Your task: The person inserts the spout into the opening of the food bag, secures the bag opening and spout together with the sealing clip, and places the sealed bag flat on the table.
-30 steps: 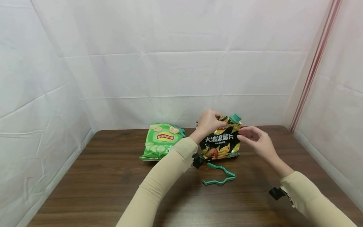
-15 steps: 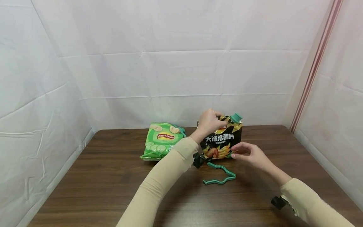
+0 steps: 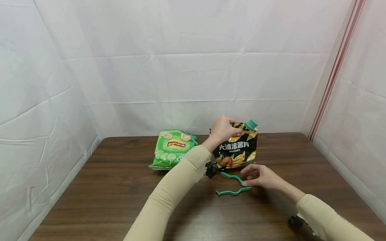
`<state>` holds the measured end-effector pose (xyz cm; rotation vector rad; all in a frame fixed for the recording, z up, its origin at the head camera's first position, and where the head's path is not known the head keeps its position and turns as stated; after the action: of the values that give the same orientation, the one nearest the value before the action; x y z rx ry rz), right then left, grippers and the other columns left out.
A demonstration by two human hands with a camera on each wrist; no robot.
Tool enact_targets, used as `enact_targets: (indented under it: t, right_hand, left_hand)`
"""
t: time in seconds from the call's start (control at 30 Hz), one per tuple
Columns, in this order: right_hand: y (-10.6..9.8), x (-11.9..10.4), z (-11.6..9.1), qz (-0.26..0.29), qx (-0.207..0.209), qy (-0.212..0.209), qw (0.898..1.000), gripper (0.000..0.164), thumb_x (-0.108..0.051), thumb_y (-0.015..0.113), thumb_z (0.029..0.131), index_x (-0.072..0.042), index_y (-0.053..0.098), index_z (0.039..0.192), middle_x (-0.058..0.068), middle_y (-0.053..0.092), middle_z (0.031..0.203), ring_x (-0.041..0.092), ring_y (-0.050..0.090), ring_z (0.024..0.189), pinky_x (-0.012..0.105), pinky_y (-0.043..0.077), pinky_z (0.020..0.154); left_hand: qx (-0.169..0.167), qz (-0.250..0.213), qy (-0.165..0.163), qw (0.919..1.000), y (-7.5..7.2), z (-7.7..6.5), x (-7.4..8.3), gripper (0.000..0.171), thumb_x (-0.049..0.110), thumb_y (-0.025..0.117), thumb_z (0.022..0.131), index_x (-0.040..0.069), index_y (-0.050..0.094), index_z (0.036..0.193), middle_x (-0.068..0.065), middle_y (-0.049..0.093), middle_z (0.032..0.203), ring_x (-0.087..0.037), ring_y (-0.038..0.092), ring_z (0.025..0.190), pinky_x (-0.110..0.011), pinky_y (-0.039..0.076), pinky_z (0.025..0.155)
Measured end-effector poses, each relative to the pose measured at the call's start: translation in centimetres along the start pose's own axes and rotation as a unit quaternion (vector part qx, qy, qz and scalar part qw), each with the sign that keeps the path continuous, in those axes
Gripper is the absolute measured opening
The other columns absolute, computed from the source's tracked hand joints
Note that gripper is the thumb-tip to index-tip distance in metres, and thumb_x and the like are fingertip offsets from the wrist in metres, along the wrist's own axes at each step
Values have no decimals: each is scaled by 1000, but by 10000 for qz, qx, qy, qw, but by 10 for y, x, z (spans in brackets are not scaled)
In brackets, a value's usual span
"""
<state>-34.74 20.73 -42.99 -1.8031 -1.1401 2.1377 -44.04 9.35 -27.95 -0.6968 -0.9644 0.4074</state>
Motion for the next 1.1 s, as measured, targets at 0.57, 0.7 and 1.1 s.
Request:
enact_targets:
  t: [0.57,0.7,1.1]
  right_hand:
    - [15,-2,-3,-1280,-528,-292,9899,16,-35,79,76,-31,72,89,-5,60,94,8,60,84,23,50,71]
    - [14,-4,-2,-1453,-514,-403,9872,12,-32,79,76,-30,72,85,-5,58,91,8,59,82,22,49,69]
    - [3,-1,-3,-1482,-247,-307,9882,6,-31,77,79,-30,71,82,-11,66,88,3,61,76,22,49,62]
  left_hand:
    - [-6,-39,-32,10000,2,0,0,26,28,75,80,16,75,103,0,74,95,-2,44,41,-15,32,41]
    - [-46,-133,-64,9999,2,-1,0,25,27,75,80,15,76,103,0,75,90,-3,38,38,-16,27,39]
    - [3,-131,-29,9999,1,-1,-1,28,27,74,81,14,75,106,-3,73,103,-3,35,37,-17,27,39]
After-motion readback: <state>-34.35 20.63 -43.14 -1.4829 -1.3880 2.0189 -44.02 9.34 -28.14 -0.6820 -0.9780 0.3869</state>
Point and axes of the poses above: each hand's wrist, its own z-axis towards the middle knuckle, its own y-axis out of the palm, x = y × z, the point moved 10 cm from there along z, towards the middle knuckle
